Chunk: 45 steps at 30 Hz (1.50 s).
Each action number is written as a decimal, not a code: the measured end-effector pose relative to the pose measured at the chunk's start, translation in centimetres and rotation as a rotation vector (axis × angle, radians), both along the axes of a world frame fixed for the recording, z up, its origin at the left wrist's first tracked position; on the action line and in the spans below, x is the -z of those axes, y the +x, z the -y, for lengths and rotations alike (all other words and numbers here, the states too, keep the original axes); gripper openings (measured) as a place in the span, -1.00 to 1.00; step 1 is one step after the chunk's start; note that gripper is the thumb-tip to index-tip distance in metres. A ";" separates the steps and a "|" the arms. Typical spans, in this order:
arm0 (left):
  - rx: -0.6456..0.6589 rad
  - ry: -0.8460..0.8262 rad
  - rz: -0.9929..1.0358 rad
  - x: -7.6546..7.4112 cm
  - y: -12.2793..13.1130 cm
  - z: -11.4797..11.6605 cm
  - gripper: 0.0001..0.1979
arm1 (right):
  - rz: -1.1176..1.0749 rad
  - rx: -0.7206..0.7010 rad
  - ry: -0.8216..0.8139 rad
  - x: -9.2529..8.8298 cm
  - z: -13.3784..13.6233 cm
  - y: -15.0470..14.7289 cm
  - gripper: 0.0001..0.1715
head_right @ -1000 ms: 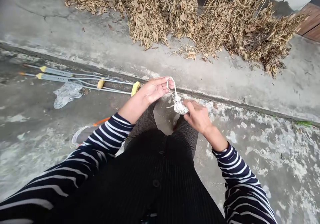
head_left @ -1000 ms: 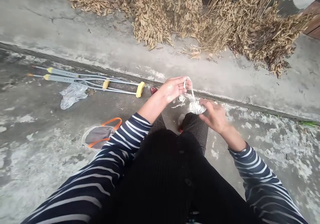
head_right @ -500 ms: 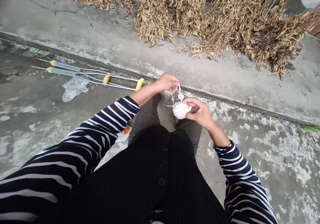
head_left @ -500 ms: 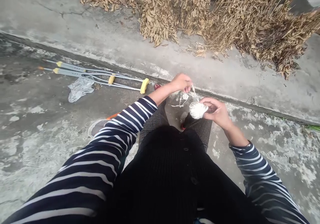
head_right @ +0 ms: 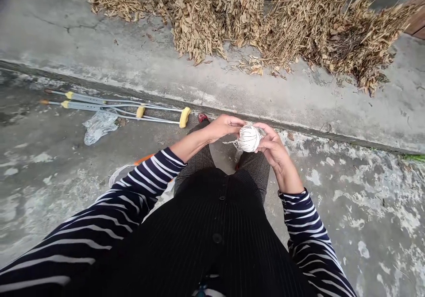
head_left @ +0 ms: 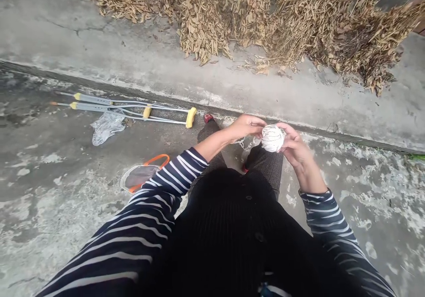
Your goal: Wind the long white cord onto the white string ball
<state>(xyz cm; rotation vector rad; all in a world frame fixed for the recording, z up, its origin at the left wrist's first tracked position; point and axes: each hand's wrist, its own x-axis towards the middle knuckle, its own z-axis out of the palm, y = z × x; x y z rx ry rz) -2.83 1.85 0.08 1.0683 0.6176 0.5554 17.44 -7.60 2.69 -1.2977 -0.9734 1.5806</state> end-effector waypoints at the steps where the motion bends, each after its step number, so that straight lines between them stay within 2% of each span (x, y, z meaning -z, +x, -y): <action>1: 0.018 0.015 -0.011 0.0 -0.1 -0.2 -0.76 | 0.007 -0.004 0.011 0.1 0.2 -0.1 -0.24; 4: 0.141 0.050 -0.052 -1.2 -0.7 -0.9 -0.78 | -0.005 0.029 0.080 0.0 0.5 -0.3 -0.27; 8: 0.348 0.108 -0.100 -4.0 -1.7 -1.5 -0.82 | 0.033 0.031 0.157 -0.8 0.7 -0.2 -0.37; 11: 0.418 0.196 -0.134 -5.9 -2.0 -1.8 -0.81 | 0.117 -0.025 0.163 -0.9 1.1 0.1 -0.36; 14: 0.461 0.279 -0.186 -6.6 -2.0 -2.1 -0.80 | 0.136 -0.010 0.184 -0.6 1.3 0.5 -0.34; 16: 0.481 0.299 -0.193 -6.2 -2.1 -2.3 -0.80 | 0.110 0.058 0.222 -0.7 1.3 1.1 -0.32; 18: 0.468 0.276 -0.199 -5.0 -2.5 -2.5 -0.82 | 0.068 0.150 0.269 -1.3 1.2 2.2 -0.30; 20: 0.402 0.232 -0.225 -3.5 -3.2 -2.7 -0.84 | 0.063 0.220 0.289 -2.6 1.1 3.6 -0.30; 23: 0.290 0.191 -0.266 -2.1 -4.5 -3.1 -0.80 | 0.147 0.238 0.248 -4.8 1.2 5.4 -0.35; 26: 0.261 0.209 -0.274 -2.3 -5.5 -3.5 -0.77 | 0.190 0.237 0.230 -5.8 1.5 6.1 -0.39; 30: 0.269 0.269 -0.285 -3.0 -6.5 -4.1 -0.81 | 0.162 0.263 0.272 -5.0 1.3 5.3 -0.39; 33: 0.283 0.268 -0.307 -2.1 -6.8 -4.1 -0.81 | 0.157 0.307 0.327 -4.5 0.8 3.9 -0.41; 36: 0.084 0.344 -0.403 -0.7 -5.6 -3.6 -0.79 | 0.105 0.318 0.306 -5.0 0.2 2.0 -0.45; 38: -0.045 0.387 -0.337 -0.4 -3.9 -2.9 -0.64 | 0.079 0.283 0.251 -5.6 -0.2 0.6 -0.46; 40: -0.048 0.329 -0.146 -0.6 -1.9 -1.9 -0.50 | 0.067 0.209 0.201 -6.1 -0.7 -0.7 -0.46; 42: -0.018 0.230 0.023 -1.0 -0.2 -0.9 -0.48 | 0.049 0.118 0.166 -6.3 -1.1 -1.5 -0.47; 45: -0.010 0.116 0.093 -1.3 0.8 0.3 -0.52 | 0.022 0.013 0.123 -6.2 -1.2 -1.6 -0.46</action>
